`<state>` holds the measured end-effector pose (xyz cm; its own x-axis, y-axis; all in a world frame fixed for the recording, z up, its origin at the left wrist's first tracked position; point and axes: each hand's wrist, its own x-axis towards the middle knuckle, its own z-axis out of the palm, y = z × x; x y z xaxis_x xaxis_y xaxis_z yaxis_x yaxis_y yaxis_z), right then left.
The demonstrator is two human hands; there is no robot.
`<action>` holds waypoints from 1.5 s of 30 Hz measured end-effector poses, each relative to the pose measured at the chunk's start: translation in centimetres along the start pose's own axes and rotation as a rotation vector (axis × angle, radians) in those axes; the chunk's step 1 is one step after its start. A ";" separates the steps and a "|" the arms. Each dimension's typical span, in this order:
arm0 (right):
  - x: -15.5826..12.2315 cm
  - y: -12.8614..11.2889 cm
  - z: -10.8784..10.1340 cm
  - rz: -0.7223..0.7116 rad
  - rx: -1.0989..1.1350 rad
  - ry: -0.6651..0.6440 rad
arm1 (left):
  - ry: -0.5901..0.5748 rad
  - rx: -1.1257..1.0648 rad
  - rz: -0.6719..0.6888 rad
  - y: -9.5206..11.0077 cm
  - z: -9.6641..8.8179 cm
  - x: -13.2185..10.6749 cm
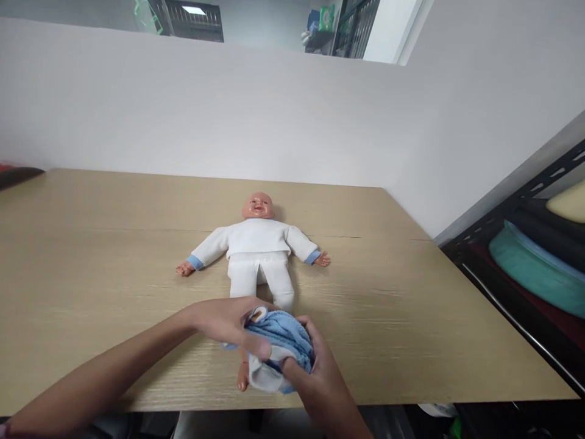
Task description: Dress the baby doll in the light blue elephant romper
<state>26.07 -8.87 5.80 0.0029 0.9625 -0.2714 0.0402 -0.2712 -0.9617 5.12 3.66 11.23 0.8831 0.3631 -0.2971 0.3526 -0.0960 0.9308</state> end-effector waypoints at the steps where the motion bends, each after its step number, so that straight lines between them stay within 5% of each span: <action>1: -0.3 0.3 0.4 -0.035 -0.014 0.061 | -0.016 0.045 -0.022 0.1 0.3 0.0; 10: -1.8 5.4 2.4 -0.234 -0.310 0.383 | 0.370 0.744 -0.063 -2.3 3.8 2.2; 15: -1.8 8.3 2.8 -0.244 -0.375 0.510 | 0.306 0.953 -0.175 -2.6 5.1 2.5; 20: -2.0 8.7 2.8 -0.116 -0.273 0.474 | 0.331 0.796 -0.115 -2.9 4.9 2.4; 28: 0.1 7.6 2.5 -0.277 -0.138 0.284 | 0.406 0.250 0.182 -3.7 2.9 0.7; 34: 1.6 8.2 2.6 -0.481 -0.216 0.214 | 0.172 -0.010 0.270 -4.1 0.9 -0.5; 40: 2.0 5.9 1.4 -0.683 -0.353 0.298 | 0.244 0.106 0.343 -4.5 0.7 -0.8; 45: 3.7 4.1 -1.4 -0.544 -0.258 -0.003 | 0.311 0.234 0.378 -4.2 0.2 -1.1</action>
<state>27.59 -6.39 0.92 -0.0886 0.9626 0.2562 0.2762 0.2708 -0.9221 2.76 3.47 7.60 0.8412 0.5168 0.1592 0.1188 -0.4638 0.8779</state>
